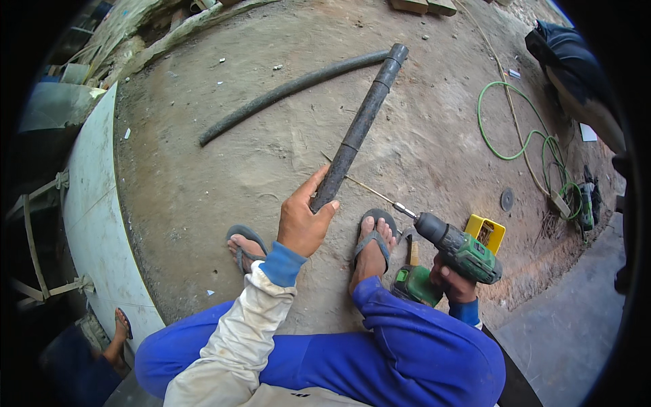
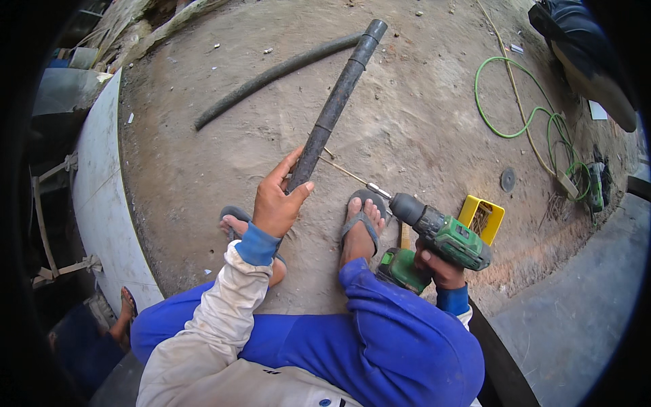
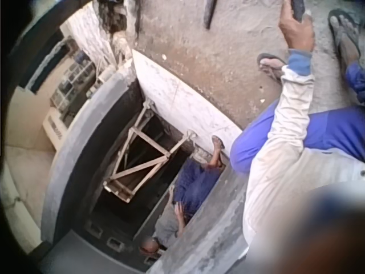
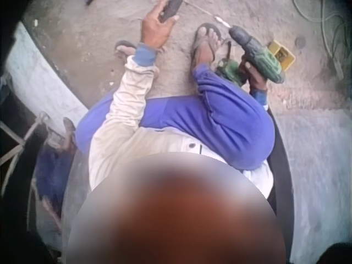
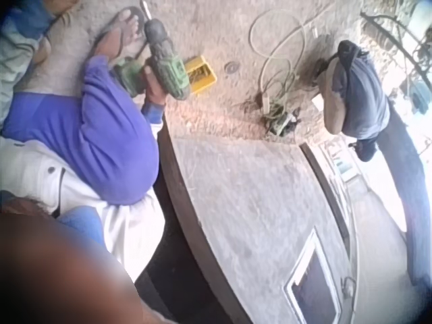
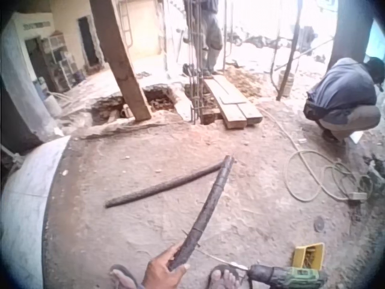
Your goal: The person sits on the ground and repeatedly uses a hammer to drive nails into a black pipe, then uses a cordless drill to drive the nails further. The person handles multiple pipe segments, repositioning them as needed.
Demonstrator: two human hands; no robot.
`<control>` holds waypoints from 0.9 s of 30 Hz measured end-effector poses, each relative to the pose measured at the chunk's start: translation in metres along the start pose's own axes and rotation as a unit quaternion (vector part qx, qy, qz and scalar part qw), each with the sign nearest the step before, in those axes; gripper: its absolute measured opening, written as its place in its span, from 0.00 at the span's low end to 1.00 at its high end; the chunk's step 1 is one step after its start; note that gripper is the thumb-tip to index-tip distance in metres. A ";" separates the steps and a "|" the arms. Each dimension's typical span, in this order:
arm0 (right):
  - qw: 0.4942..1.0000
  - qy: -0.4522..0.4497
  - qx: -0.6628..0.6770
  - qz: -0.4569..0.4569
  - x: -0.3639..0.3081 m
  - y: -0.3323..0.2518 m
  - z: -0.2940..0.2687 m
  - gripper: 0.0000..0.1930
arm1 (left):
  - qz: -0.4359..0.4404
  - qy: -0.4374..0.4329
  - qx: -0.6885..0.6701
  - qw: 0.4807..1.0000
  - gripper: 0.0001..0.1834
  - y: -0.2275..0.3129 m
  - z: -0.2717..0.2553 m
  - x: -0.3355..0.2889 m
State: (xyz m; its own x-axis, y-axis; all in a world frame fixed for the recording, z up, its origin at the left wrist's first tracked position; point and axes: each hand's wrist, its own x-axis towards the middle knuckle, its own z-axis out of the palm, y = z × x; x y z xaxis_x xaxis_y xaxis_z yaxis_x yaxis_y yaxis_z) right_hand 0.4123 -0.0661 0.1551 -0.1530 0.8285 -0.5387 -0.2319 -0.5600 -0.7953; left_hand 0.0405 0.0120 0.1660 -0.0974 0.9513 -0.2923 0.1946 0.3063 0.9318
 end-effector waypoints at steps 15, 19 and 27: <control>0.997 0.071 0.021 -0.032 0.012 0.009 -0.017 0.34 | 0.021 0.100 0.156 0.983 0.38 -0.031 -0.011 0.010; 0.980 0.066 0.187 -0.014 0.042 0.024 -0.036 0.31 | 0.039 0.103 0.218 0.970 0.36 -0.029 -0.019 0.010; 0.902 0.020 0.430 -0.030 0.117 0.056 -0.061 0.23 | 0.145 0.084 0.269 0.948 0.30 -0.039 -0.023 0.017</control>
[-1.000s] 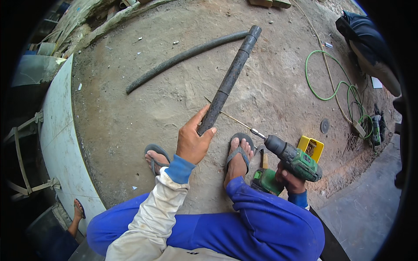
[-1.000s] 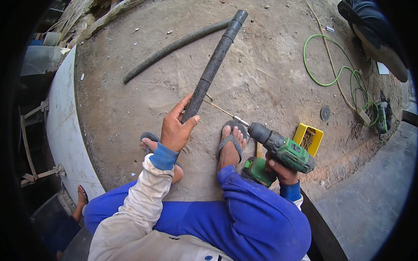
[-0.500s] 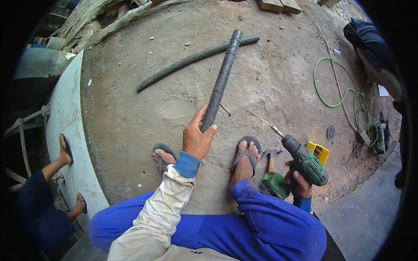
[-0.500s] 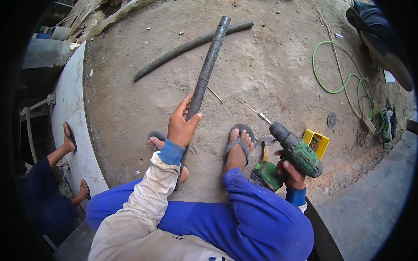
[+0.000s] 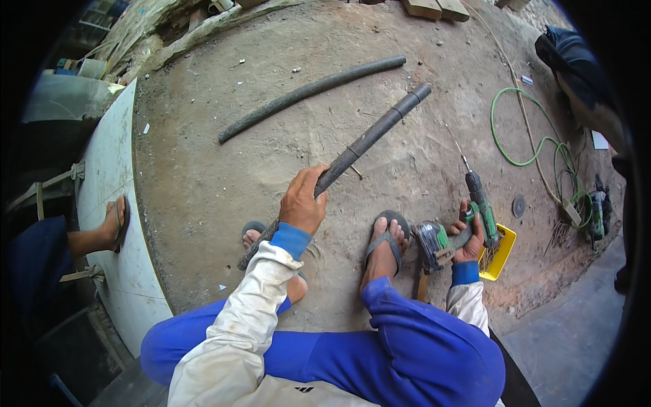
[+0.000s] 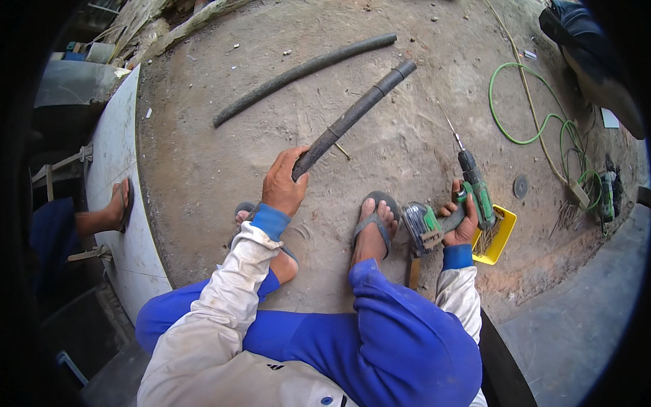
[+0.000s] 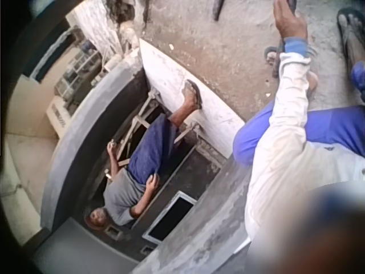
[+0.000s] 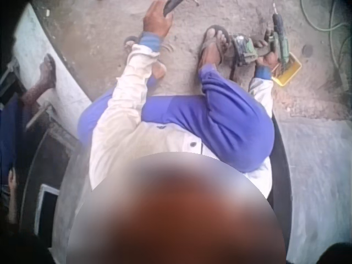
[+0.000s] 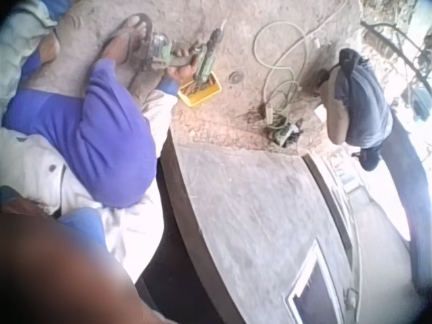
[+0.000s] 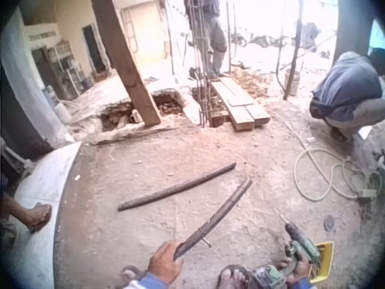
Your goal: The person sits on the ground and repeatedly uses a hammer to drive nails into a black pipe, then uses a cordless drill to drive the nails further. The person handles multiple pipe segments, repositioning them as needed.
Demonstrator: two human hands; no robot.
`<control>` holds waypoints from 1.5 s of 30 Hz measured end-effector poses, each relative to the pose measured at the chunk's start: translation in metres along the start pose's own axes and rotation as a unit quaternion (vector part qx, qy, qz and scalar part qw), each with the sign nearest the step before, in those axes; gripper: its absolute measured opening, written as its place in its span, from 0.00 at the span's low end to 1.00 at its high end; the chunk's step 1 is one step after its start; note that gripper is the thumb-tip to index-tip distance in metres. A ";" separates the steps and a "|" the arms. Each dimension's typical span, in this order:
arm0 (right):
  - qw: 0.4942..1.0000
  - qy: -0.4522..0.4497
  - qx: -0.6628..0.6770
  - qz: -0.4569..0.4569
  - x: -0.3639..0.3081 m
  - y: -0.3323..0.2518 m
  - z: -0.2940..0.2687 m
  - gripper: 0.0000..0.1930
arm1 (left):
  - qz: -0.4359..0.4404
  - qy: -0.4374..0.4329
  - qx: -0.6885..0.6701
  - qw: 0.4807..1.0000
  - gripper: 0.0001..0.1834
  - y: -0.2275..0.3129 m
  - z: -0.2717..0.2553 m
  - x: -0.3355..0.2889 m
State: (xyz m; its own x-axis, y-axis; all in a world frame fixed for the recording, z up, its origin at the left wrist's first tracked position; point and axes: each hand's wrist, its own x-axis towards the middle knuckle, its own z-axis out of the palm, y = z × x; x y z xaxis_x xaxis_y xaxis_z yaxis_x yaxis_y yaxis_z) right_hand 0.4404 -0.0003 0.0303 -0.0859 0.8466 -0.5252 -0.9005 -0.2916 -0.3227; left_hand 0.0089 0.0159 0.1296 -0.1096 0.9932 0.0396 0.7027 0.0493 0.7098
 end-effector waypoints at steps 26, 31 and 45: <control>0.803 0.217 -0.542 -0.121 -0.061 0.012 -0.001 0.21 | 0.149 -0.136 0.117 0.973 0.42 -0.076 0.070 -0.046; 0.516 0.172 -0.814 -0.203 -0.125 0.049 -0.083 0.22 | 0.169 -0.076 0.140 0.973 0.40 -0.096 0.100 -0.066; 0.527 0.111 -0.835 -0.115 0.017 0.114 -0.013 0.23 | 0.038 -0.197 0.237 0.951 0.42 -0.089 0.103 -0.056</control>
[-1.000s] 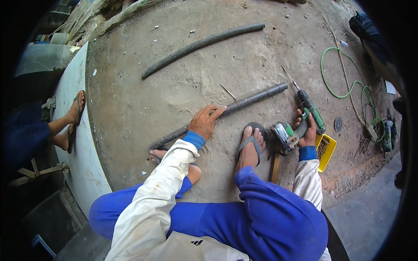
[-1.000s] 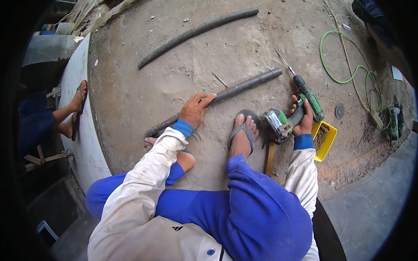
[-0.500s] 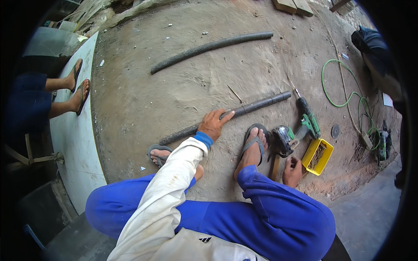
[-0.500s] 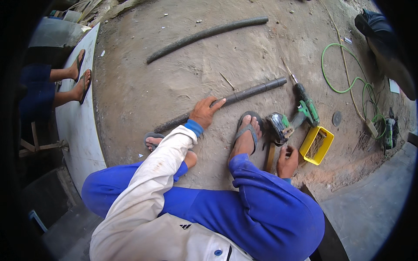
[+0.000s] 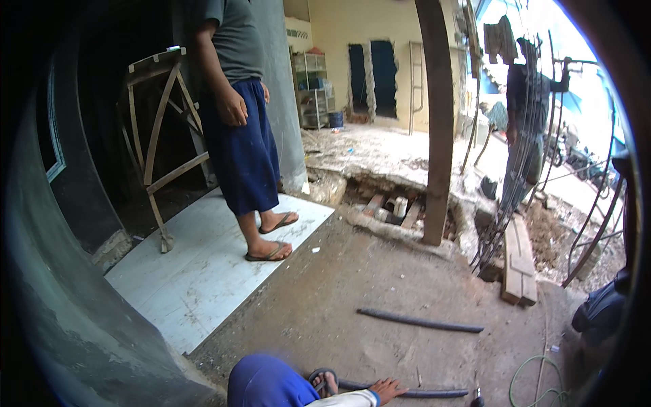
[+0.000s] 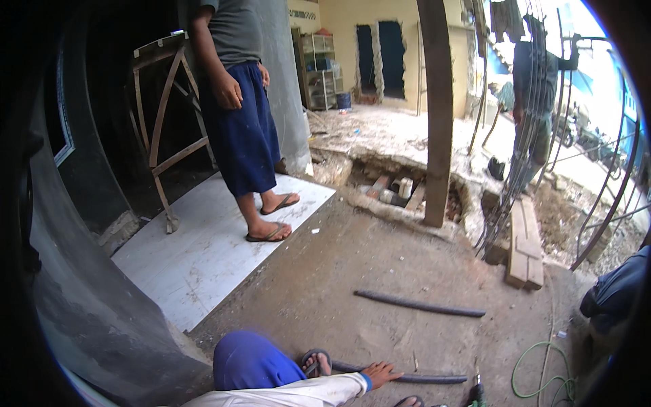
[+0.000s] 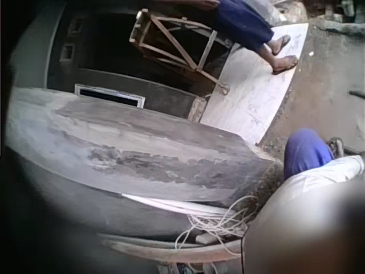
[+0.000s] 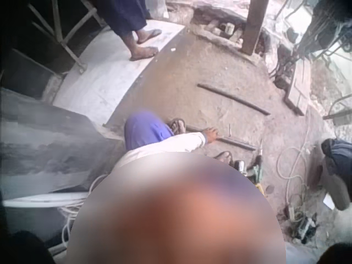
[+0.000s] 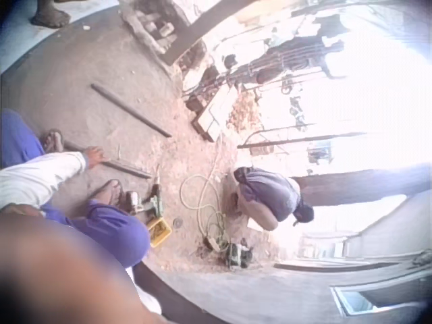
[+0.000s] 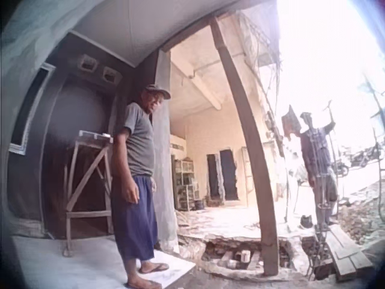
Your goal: The person sits on the ground and repeatedly uses a hammer to drive nails into a black pipe, then uses a cordless drill to drive the nails further. The person handles multiple pipe segments, repositioning them as needed.
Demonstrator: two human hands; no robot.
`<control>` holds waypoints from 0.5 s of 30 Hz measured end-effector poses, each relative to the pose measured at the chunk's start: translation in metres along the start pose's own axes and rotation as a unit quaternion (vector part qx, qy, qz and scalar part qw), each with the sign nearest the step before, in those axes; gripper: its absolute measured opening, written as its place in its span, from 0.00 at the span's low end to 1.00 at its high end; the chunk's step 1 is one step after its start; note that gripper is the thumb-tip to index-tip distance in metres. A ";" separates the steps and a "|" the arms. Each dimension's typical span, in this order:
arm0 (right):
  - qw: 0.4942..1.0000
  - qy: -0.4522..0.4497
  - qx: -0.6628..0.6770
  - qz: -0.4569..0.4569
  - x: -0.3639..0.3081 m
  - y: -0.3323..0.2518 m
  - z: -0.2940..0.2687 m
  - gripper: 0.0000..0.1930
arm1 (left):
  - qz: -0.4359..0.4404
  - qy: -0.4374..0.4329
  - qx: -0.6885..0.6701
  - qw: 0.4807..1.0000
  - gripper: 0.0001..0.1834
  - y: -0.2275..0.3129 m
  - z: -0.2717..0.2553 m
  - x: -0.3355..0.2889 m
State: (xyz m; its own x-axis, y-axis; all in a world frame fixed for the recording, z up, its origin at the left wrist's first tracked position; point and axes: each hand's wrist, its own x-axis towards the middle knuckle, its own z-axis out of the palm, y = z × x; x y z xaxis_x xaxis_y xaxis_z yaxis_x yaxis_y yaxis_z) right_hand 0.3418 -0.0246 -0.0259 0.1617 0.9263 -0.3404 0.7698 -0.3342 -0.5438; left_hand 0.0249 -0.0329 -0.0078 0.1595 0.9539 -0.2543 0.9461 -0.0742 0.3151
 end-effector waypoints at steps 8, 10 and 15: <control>0.999 0.032 0.015 0.018 -0.014 -0.008 -0.128 0.23 | 0.012 -0.013 -0.015 1.000 0.33 -0.027 0.005 0.005; 0.998 0.047 0.022 0.037 -0.031 0.009 -0.170 0.23 | 0.024 -0.023 -0.054 0.998 0.35 -0.029 -0.002 -0.001; 0.990 0.094 0.049 0.089 -0.084 0.060 -0.278 0.23 | 0.074 -0.025 -0.022 0.997 0.46 -0.026 -0.023 -0.018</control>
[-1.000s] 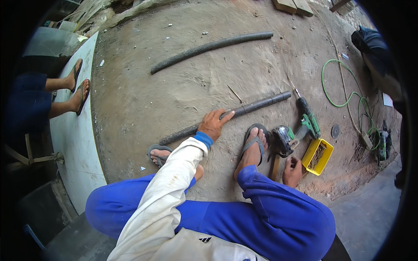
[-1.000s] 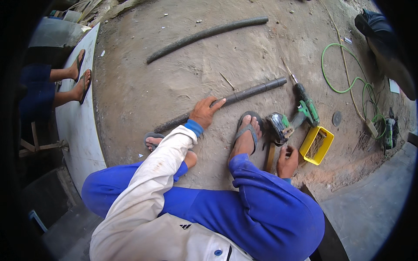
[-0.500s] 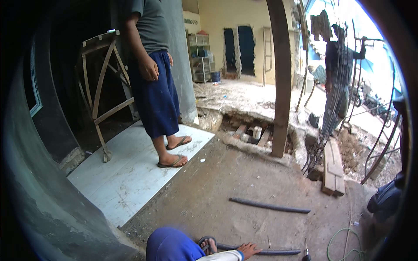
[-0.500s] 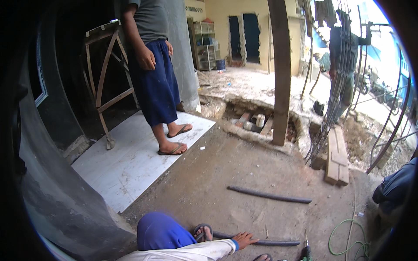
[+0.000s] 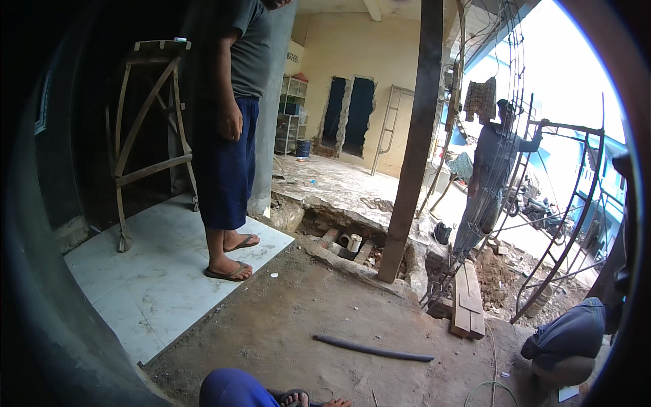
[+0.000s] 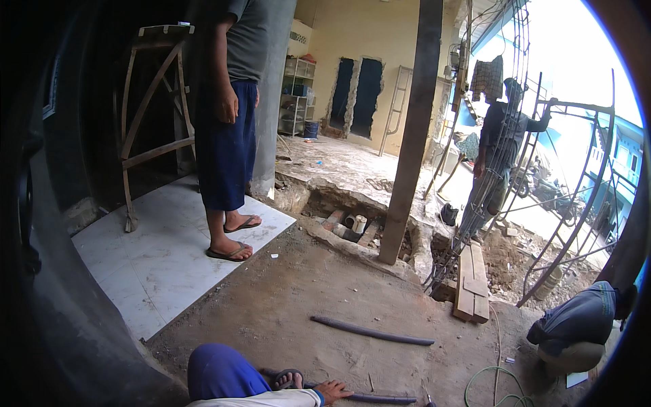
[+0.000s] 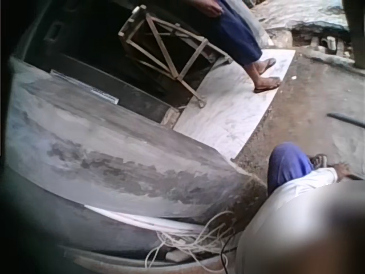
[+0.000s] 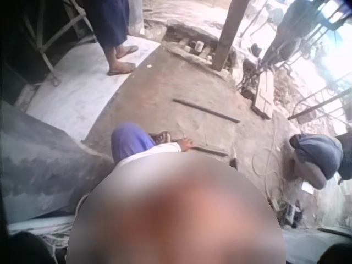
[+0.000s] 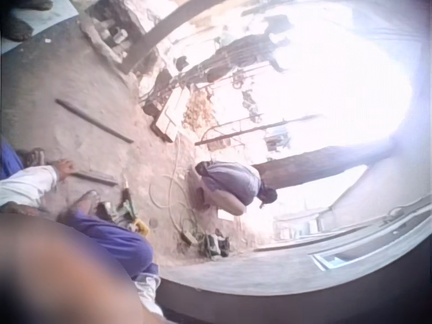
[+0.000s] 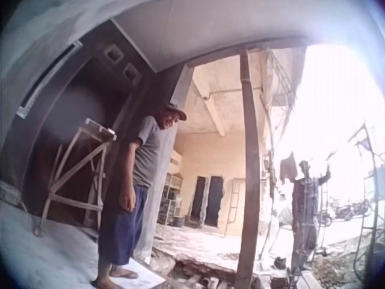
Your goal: The person sits on the ground and repeatedly uses a hammer to drive nails into a black pipe, then uses a cordless drill to drive the nails further. The person handles multiple pipe segments, repositioning them as needed.
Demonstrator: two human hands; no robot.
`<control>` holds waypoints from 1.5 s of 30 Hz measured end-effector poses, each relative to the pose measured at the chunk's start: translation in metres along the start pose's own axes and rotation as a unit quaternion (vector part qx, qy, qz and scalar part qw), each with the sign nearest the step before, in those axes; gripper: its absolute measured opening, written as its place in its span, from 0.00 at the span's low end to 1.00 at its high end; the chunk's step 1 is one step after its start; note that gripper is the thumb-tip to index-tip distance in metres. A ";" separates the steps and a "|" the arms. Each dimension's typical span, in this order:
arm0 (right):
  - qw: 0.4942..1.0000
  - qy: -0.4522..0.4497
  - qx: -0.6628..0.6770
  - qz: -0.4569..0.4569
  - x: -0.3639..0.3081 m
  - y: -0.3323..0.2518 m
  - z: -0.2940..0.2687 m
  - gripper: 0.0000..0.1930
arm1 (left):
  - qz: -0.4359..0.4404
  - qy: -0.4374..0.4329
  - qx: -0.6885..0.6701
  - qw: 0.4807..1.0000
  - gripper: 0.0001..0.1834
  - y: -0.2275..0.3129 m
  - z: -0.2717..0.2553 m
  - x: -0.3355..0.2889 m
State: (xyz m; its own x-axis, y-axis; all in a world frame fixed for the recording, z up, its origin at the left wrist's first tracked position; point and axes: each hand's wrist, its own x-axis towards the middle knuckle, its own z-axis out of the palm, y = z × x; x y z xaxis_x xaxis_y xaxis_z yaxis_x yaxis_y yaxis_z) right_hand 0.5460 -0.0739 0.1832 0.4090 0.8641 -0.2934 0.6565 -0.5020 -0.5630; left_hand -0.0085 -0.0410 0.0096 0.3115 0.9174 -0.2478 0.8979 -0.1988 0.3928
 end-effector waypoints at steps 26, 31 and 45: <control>0.942 -0.157 0.150 -0.255 -0.166 -0.215 0.062 0.18 | -0.106 0.005 -0.037 0.994 0.28 0.005 0.022 0.025; 0.941 -0.188 0.143 -0.243 -0.160 -0.208 0.064 0.20 | -0.062 -0.024 0.040 0.997 0.33 -0.003 0.019 0.022; 0.924 -0.254 0.173 -0.228 -0.150 -0.187 0.078 0.26 | -0.066 -0.054 0.042 0.995 0.39 0.012 -0.023 -0.007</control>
State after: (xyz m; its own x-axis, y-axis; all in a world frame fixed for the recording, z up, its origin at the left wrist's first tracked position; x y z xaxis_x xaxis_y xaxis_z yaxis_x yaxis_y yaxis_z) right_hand 0.3125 -0.1068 0.2716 -0.2670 0.9333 -0.2402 0.4100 -0.1155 -0.9047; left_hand -0.0075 -0.0421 0.0366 0.2163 0.8961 -0.3876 0.9546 -0.1109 0.2763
